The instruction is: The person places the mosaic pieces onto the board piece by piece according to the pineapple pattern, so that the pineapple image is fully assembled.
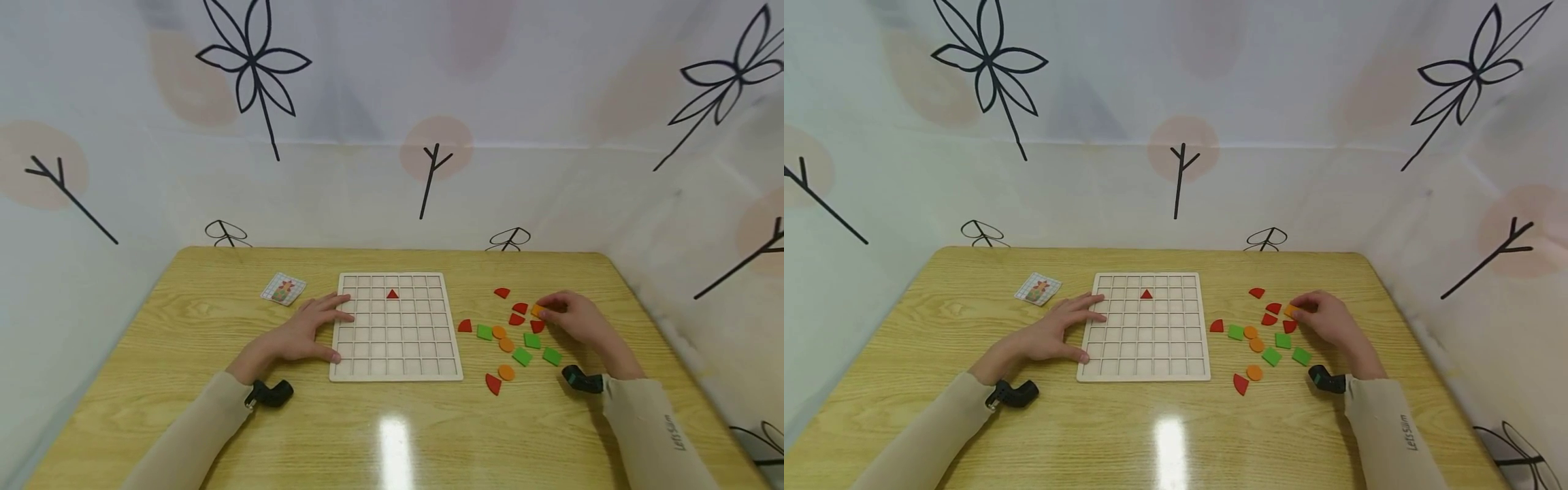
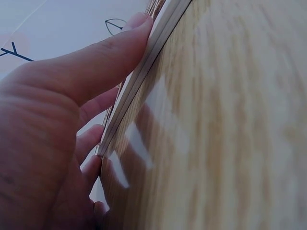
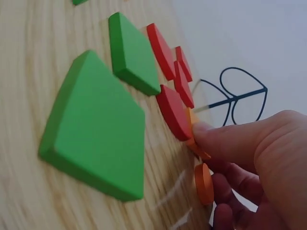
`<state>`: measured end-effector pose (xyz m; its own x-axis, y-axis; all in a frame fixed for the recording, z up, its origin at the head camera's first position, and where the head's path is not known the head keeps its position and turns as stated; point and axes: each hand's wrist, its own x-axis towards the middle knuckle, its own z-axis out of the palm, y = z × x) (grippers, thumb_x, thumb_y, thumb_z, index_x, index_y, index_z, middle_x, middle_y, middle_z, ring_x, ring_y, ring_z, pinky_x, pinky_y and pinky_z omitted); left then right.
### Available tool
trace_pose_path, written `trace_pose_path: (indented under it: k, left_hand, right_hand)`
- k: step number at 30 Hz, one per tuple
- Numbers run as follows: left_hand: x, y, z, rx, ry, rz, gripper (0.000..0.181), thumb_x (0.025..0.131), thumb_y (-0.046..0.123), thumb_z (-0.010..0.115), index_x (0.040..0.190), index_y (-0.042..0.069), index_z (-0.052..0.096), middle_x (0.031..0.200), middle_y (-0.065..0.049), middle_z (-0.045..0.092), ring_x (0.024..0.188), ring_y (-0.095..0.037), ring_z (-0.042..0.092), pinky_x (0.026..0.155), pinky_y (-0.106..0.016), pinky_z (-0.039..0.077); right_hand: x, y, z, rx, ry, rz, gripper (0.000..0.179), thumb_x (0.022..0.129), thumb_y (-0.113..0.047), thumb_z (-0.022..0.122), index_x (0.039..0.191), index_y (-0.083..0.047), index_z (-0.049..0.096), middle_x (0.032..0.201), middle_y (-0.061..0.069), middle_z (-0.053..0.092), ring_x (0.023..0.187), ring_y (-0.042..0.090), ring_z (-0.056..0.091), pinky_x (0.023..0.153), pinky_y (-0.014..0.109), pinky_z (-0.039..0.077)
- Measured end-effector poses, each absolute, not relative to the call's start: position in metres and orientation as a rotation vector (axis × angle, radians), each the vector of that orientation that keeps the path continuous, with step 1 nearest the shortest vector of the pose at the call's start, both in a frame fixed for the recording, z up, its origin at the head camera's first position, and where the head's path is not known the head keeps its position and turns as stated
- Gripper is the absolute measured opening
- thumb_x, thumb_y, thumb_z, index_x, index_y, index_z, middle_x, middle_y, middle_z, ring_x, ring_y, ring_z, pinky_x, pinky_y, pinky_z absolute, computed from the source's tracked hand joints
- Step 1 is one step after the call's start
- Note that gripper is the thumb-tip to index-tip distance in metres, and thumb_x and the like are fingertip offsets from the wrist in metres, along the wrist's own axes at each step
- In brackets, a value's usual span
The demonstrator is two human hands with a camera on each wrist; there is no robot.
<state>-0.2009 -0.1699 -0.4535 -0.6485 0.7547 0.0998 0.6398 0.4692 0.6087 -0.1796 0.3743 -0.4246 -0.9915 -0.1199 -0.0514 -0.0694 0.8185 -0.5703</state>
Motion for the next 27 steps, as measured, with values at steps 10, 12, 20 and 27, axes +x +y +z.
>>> trace_pose_path:
  k: [10, 12, 20, 27]
  left_hand:
    - [-0.200, -0.170, -0.453, 1.230, 2.536, 0.923, 0.068, 0.083, 0.041, 0.080, 0.139, 0.013, 0.057, 0.162, -0.016, 0.025, 0.148, -0.041, 0.016, 0.112, -0.067, 0.008]
    - [-0.199, -0.170, -0.452, 1.228, 2.536, 0.923, 0.068, 0.082, 0.041, 0.080, 0.140, 0.012, 0.057, 0.162, -0.016, 0.025, 0.148, -0.041, 0.015, 0.112, -0.067, 0.008]
    - [-0.198, -0.170, -0.452, 1.195, 2.524, 0.939, 0.068, 0.082, 0.039, 0.081, 0.140, 0.013, 0.057, 0.162, -0.016, 0.024, 0.149, -0.040, 0.014, 0.112, -0.066, 0.006]
    - [-0.199, -0.171, -0.454, 1.219, 2.518, 0.933, 0.068, 0.083, 0.041, 0.079, 0.141, 0.012, 0.056, 0.162, -0.016, 0.023, 0.149, -0.041, 0.014, 0.112, -0.067, 0.006]
  right_hand:
    - [-0.178, 0.372, -0.431, 0.057, 3.073, -1.050, 0.029, 0.102, -0.018, 0.058, 0.117, 0.006, 0.062, 0.109, 0.025, 0.063, 0.095, 0.036, 0.058, 0.072, 0.031, 0.046]
    - [-0.177, 0.372, -0.432, 0.141, 3.094, -1.122, 0.030, 0.102, -0.020, 0.057, 0.118, 0.005, 0.062, 0.111, 0.026, 0.062, 0.096, 0.033, 0.058, 0.068, 0.024, 0.045]
    - [-0.173, 0.371, -0.428, 0.233, 3.098, -1.308, 0.035, 0.102, -0.024, 0.055, 0.124, 0.004, 0.061, 0.116, 0.025, 0.062, 0.079, -0.009, 0.050, 0.058, 0.017, 0.049]
    - [-0.174, 0.355, -0.422, 0.209, 3.070, -1.413, 0.039, 0.102, -0.027, 0.059, 0.122, 0.005, 0.064, 0.117, 0.026, 0.063, 0.077, -0.015, 0.052, 0.054, 0.020, 0.050]
